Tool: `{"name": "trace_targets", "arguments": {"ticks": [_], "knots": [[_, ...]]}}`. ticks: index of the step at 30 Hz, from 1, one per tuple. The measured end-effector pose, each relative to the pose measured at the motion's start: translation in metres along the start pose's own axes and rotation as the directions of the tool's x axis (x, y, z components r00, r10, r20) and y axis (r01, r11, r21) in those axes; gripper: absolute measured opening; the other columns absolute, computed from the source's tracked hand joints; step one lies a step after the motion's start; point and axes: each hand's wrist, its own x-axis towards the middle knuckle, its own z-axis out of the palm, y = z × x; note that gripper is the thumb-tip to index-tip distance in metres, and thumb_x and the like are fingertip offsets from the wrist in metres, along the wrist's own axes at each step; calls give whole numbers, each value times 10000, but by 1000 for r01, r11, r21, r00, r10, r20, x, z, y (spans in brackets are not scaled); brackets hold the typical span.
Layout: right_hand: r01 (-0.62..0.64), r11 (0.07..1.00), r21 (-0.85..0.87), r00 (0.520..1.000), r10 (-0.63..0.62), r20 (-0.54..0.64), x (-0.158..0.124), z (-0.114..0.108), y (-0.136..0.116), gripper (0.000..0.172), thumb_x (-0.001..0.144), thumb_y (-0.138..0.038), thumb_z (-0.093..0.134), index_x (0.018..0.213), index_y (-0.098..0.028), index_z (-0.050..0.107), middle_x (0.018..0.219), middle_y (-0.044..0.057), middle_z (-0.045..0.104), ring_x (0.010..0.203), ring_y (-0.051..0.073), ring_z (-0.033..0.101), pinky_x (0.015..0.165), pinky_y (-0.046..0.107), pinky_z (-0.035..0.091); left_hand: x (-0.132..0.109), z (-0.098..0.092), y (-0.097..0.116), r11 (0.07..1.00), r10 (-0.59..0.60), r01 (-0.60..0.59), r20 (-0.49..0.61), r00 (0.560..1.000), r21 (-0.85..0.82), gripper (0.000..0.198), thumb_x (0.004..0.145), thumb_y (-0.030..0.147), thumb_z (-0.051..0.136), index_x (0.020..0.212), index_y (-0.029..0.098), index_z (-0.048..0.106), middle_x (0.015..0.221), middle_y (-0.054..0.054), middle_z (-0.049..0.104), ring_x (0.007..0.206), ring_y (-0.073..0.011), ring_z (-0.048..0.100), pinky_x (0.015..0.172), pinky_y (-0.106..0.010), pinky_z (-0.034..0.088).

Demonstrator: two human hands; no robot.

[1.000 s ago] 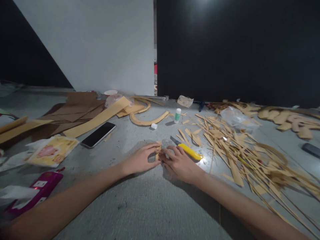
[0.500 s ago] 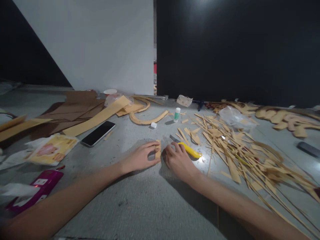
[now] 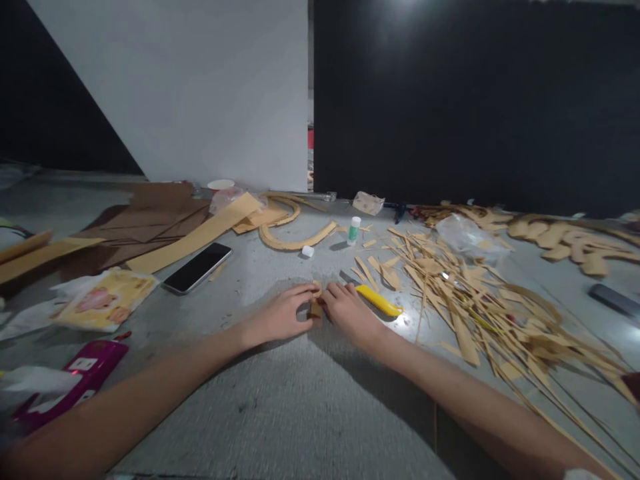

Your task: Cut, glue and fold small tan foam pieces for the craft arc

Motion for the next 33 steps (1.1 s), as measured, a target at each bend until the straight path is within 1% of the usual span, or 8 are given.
{"name": "trace_targets", "arguments": {"ticks": [3, 7, 12, 16, 22, 27, 31, 33], "knots": [[-60, 994, 94, 998, 57, 37, 4, 2, 4, 158, 1058, -99, 536, 1074, -192, 663, 1088, 71, 677, 1014, 238, 646, 858, 379, 430, 0, -1, 1, 1000, -11, 11, 13, 1000, 3, 444, 902, 348, 755, 1324, 217, 701, 1572, -119, 609, 1464, -300, 580, 1239, -459, 481], [-175, 968, 178, 983, 162, 82, 12, 5, 9, 166, 1057, -91, 552, 1031, -207, 668, 1068, 45, 699, 973, 210, 670, 833, 361, 422, 1, -3, 3, 1000, 10, -10, 8, 1000, 1, 386, 912, 349, 748, 1275, 222, 716, 1564, -111, 615, 1461, -295, 580, 1236, -449, 479], [-169, 976, 138, 978, 149, 145, 18, 13, 15, 133, 1034, -96, 573, 1048, -201, 653, 1077, 71, 710, 1037, 254, 649, 847, 373, 397, 1, -3, 1, 1000, -3, 3, 29, 1000, -6, 399, 919, 364, 748, 1294, 231, 715, 1572, -102, 609, 1466, -306, 571, 1226, -457, 482], [-170, 977, 130, 974, 146, 170, 18, 16, 17, 136, 1017, -93, 585, 1097, -187, 642, 1108, 87, 697, 1061, 271, 635, 822, 359, 372, 1, -2, -1, 1000, 18, -18, 13, 1000, -15, 407, 909, 341, 759, 1301, 237, 715, 1555, -91, 624, 1457, -295, 580, 1227, -428, 477], [-169, 970, 173, 974, 138, 179, 10, 1, 12, 88, 1047, -130, 561, 1024, -193, 619, 1078, 70, 682, 988, 239, 624, 803, 347, 344, 1, -4, 3, 1000, 10, -10, 16, 1000, -11, 384, 902, 348, 772, 1265, 233, 718, 1532, -103, 641, 1445, -307, 591, 1214, -452, 489], [-159, 964, 213, 976, 121, 179, -6, -17, 8, 168, 1077, -144, 536, 930, -199, 596, 1032, 52, 672, 887, 205, 613, 783, 343, 336, 0, -6, 4, 1000, 10, -10, 11, 1000, -3, 242, 917, 343, 769, 1125, 229, 720, 1534, -96, 641, 1453, -290, 587, 1211, -438, 487], [-172, 958, 228, 977, 135, 166, -18, -24, 16, 140, 1056, -128, 582, 939, -198, 615, 977, 41, 682, 871, 203, 636, 797, 344, 330, -1, -6, 3, 1000, 13, -12, 17, 1000, -7, 282, 925, 412, 789, 1126, 232, 706, 1527, -102, 644, 1471, -300, 568, 1207, -453, 487], [-196, 967, 161, 974, 173, 146, -22, -27, 24, 143, 1036, -110, 596, 926, -194, 632, 941, 45, 685, 883, 213, 646, 813, 351, 327, 0, -6, 3, 1000, -1, 1, 26, 1000, -4, 326, 936, 440, 773, 1174, 230, 696, 1528, -107, 640, 1470, -306, 567, 1207, -466, 486]]}}
